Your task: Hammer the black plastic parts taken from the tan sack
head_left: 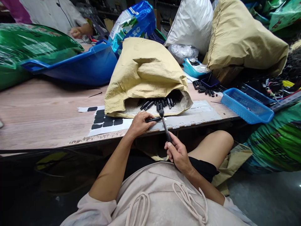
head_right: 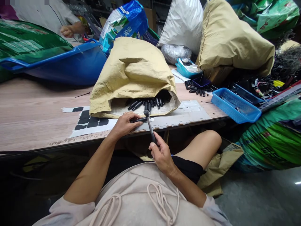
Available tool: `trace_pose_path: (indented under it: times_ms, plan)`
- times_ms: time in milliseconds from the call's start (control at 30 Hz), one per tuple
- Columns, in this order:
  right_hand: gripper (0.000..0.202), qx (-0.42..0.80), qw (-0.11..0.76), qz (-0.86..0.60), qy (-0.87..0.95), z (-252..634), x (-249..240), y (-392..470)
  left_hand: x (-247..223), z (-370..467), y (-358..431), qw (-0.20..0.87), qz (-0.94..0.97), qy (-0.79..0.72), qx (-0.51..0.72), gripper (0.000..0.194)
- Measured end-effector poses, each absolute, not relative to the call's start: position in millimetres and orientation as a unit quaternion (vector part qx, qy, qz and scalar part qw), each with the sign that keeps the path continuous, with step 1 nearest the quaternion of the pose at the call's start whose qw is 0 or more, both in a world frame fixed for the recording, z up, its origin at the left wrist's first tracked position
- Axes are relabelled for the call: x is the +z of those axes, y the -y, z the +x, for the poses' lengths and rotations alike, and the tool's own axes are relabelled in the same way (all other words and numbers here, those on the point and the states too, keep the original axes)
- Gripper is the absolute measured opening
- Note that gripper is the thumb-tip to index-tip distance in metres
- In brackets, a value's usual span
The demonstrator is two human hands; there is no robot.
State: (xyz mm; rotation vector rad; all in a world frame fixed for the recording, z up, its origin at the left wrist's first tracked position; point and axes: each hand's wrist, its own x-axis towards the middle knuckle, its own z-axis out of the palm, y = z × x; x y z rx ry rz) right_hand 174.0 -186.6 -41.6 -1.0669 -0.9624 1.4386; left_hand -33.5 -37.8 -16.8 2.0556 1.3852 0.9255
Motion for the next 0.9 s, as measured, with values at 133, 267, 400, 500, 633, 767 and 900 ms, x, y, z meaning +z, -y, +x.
trace_pose_path:
  times_ms: [133, 267, 400, 500, 633, 767, 900]
  plan:
    - [0.071, 0.568, 0.553, -0.462, 0.398, 178, -39, 183, -17, -34, 38, 0.243, 0.759, -0.501, 0.337, 0.016]
    - [0.075, 0.551, 0.561, -0.485, 0.383, 182, -42, 176, -17, -34, 38, 0.242, 0.761, -0.5, 0.336, 0.017]
    - [0.077, 0.556, 0.562, -0.489, 0.368, 182, -47, 171, -18, -35, 39, 0.239, 0.763, -0.501, 0.333, 0.017]
    - [0.073, 0.566, 0.569, -0.479, 0.354, 180, -50, 170, -18, -36, 38, 0.233, 0.768, -0.497, 0.33, 0.016]
    - [0.061, 0.574, 0.586, -0.462, 0.338, 179, -58, 168, -15, -36, 39, 0.215, 0.78, -0.484, 0.334, 0.016]
    - [0.052, 0.589, 0.597, -0.443, 0.317, 179, -68, 165, -16, -34, 62, 0.203, 0.779, -0.451, 0.385, 0.022]
    - [0.051, 0.61, 0.601, -0.419, 0.301, 180, -75, 163, -44, -29, 109, 0.192, 0.773, -0.417, 0.438, 0.026]
